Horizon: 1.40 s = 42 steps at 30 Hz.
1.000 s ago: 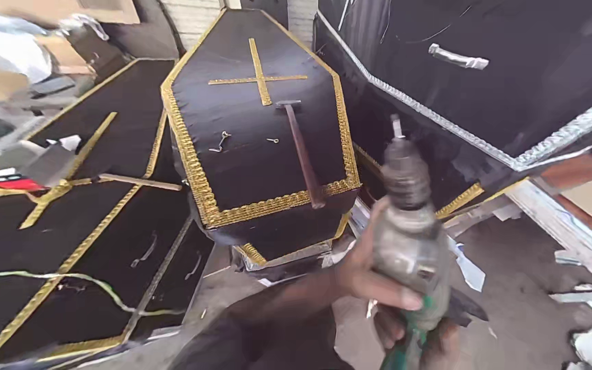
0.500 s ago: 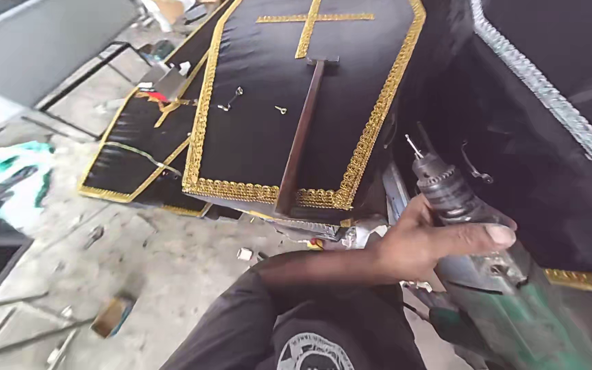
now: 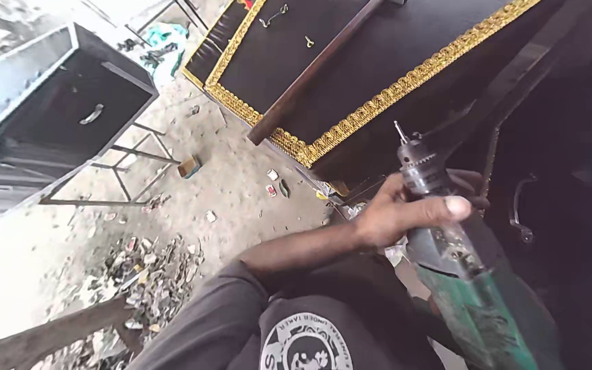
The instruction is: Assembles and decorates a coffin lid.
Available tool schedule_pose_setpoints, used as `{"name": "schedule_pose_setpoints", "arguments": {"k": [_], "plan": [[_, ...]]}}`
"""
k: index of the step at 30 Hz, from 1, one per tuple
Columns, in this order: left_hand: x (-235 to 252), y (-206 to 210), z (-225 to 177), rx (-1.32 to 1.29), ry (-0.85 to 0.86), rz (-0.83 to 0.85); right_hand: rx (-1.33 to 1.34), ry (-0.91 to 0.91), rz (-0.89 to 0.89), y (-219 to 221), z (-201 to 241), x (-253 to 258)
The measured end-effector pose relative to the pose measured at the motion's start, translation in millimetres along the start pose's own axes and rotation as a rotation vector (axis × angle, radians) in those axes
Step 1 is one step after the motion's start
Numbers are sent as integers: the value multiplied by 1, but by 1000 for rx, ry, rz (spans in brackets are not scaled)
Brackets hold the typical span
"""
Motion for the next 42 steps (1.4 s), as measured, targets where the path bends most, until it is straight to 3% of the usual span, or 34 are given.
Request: {"name": "schedule_pose_setpoints", "arguments": {"k": [5,8,30,32,34,37,39,40,42], "plan": [[21,-24,-17,-88,70,-320,135,-7,77,14,-10,21],[21,-33,-14,-75,113,-413,141,-1,100,17,-14,29],[29,-39,-14,33,124,-426,54,-19,194,20,-18,47],[28,-44,-15,115,87,-381,-21,7,176,20,-11,47],[14,-52,-20,337,-54,-272,-107,3,182,19,-1,47],[-39,-51,-54,805,-267,109,-138,-41,233,20,15,55],[-81,-49,-101,1124,-211,370,-89,-3,234,22,25,62],[-98,-56,-136,1168,-70,328,-76,12,240,22,29,65],[-122,-102,-225,1042,361,-193,-41,41,225,22,33,69]]}}
Point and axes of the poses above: each hand's wrist, its own x-axis towards the middle knuckle, its own y-axis out of the palm, z = x × y, the point moved 7 cm from there along x, towards the middle knuckle, and after that the axes turned 8 degrees about -z, right-handed, at the moved point
